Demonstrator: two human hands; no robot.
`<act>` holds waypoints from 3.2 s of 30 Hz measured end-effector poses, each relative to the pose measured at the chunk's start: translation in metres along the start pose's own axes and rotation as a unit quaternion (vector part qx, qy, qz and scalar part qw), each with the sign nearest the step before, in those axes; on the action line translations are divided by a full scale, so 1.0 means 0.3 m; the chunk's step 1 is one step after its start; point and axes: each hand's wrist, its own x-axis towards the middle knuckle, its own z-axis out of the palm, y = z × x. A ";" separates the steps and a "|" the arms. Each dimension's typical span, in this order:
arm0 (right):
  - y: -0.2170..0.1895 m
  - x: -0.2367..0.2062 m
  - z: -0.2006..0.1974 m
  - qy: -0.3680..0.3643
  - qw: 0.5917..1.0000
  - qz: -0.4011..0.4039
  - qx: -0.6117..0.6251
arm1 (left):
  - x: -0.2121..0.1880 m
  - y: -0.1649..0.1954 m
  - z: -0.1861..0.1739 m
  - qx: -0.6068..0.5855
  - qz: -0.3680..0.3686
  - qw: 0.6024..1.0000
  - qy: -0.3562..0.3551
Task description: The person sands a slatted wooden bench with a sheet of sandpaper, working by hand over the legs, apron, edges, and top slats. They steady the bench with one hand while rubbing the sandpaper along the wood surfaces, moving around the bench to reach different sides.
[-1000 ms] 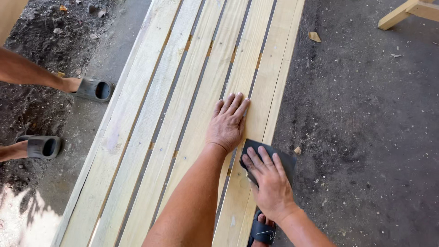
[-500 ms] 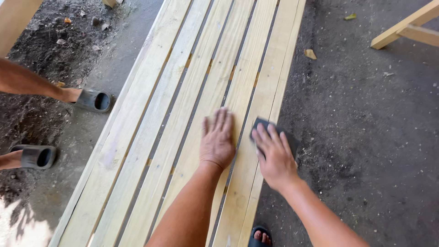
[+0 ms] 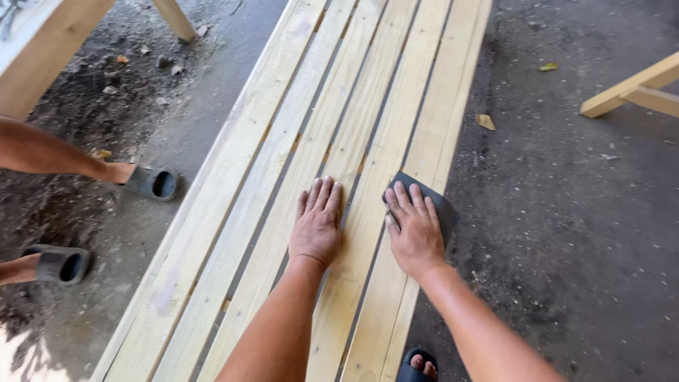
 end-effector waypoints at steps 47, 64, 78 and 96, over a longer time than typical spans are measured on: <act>-0.038 0.254 0.089 -0.128 0.985 -0.108 -0.050 | 0.265 -0.034 0.028 -0.066 -0.209 0.970 0.106; -0.105 0.264 0.109 -0.128 0.990 -0.053 -0.028 | 0.252 -0.047 0.042 -0.090 -0.170 0.975 0.110; -0.102 0.252 0.105 -0.157 0.984 -0.037 -0.072 | 0.235 -0.042 0.027 -0.135 -0.144 0.969 0.147; -0.096 0.190 0.069 -0.172 0.978 -0.060 -0.105 | 0.240 -0.034 0.013 -0.118 -0.152 0.971 0.141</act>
